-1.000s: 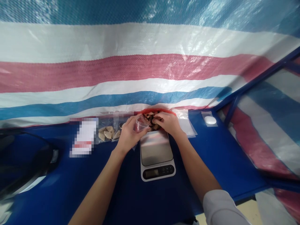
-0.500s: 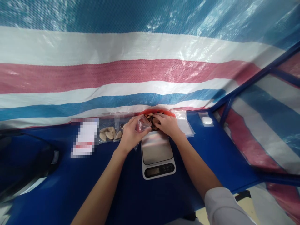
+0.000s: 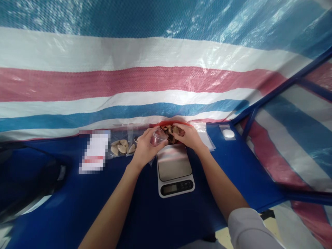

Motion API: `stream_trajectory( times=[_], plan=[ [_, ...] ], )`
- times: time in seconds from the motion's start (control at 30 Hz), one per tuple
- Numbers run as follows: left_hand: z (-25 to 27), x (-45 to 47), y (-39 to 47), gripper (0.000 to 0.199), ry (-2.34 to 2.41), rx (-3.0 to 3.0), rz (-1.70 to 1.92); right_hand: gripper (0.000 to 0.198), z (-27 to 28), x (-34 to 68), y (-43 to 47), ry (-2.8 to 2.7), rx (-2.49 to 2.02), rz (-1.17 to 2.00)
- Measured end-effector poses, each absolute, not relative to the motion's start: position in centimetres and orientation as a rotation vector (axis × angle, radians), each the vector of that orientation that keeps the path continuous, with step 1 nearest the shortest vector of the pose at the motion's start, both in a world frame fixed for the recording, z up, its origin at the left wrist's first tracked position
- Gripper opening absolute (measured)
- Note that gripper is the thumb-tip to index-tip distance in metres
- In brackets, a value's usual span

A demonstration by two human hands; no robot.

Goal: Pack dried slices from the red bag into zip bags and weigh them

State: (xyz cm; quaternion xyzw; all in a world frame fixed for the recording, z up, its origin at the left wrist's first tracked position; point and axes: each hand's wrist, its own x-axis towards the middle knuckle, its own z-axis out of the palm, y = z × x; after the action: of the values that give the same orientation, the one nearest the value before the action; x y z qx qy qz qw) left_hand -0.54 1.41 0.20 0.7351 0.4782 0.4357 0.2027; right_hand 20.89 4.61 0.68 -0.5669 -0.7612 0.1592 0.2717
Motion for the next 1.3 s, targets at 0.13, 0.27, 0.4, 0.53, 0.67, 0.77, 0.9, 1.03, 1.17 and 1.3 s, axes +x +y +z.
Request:
stream_trajectory(
  times=[0.13, 0.27, 0.4, 0.53, 0.67, 0.77, 0.9, 1.03, 1.17, 1.3],
  plan=[
    [0.2, -0.5, 1.4, 0.053, 1.319, 2.056, 1.216, 0.048, 0.2, 21.3, 4.9, -2.003, -1.469, 0.543],
    [0.3, -0.5, 1.4, 0.054, 1.337, 2.042, 1.198, 0.055, 0.0, 21.8, 5.0, -1.960, -1.509, 0.632],
    [0.1, -0.6, 1.4, 0.054, 1.344, 2.053, 1.202, 0.060, -0.5, 21.9, 4.8, -1.899, -1.554, 0.660],
    [-0.1, -0.5, 1.4, 0.053, 1.330, 2.069, 1.217, 0.064, -1.1, 21.5, 4.6, -1.874, -1.590, 0.652],
    [0.1, -0.4, 1.4, 0.053, 1.333, 2.066, 1.210, 0.057, -1.2, 20.9, 4.4, -1.873, -1.626, 0.567],
    [0.1, -0.5, 1.4, 0.052, 1.347, 2.057, 1.202, 0.052, -1.0, 20.6, 4.1, -1.914, -1.635, 0.472],
    [-0.1, -0.5, 1.4, 0.051, 1.323, 2.057, 1.225, 0.054, -1.1, 20.2, 4.0, -2.008, -1.603, 0.403],
    [-0.3, -0.4, 1.5, 0.051, 1.313, 2.055, 1.241, 0.057, -1.4, 19.9, 4.3, -2.102, -1.610, 0.301],
    [-0.2, -0.4, 1.4, 0.050, 1.324, 2.053, 1.240, 0.051, -1.4, 19.6, 4.8, -2.133, -1.655, 0.243],
    [-0.2, -0.5, 1.5, 0.050, 1.323, 2.045, 1.238, 0.044, -0.9, 19.9, 4.9, -2.060, -1.621, 0.335]
  ],
)
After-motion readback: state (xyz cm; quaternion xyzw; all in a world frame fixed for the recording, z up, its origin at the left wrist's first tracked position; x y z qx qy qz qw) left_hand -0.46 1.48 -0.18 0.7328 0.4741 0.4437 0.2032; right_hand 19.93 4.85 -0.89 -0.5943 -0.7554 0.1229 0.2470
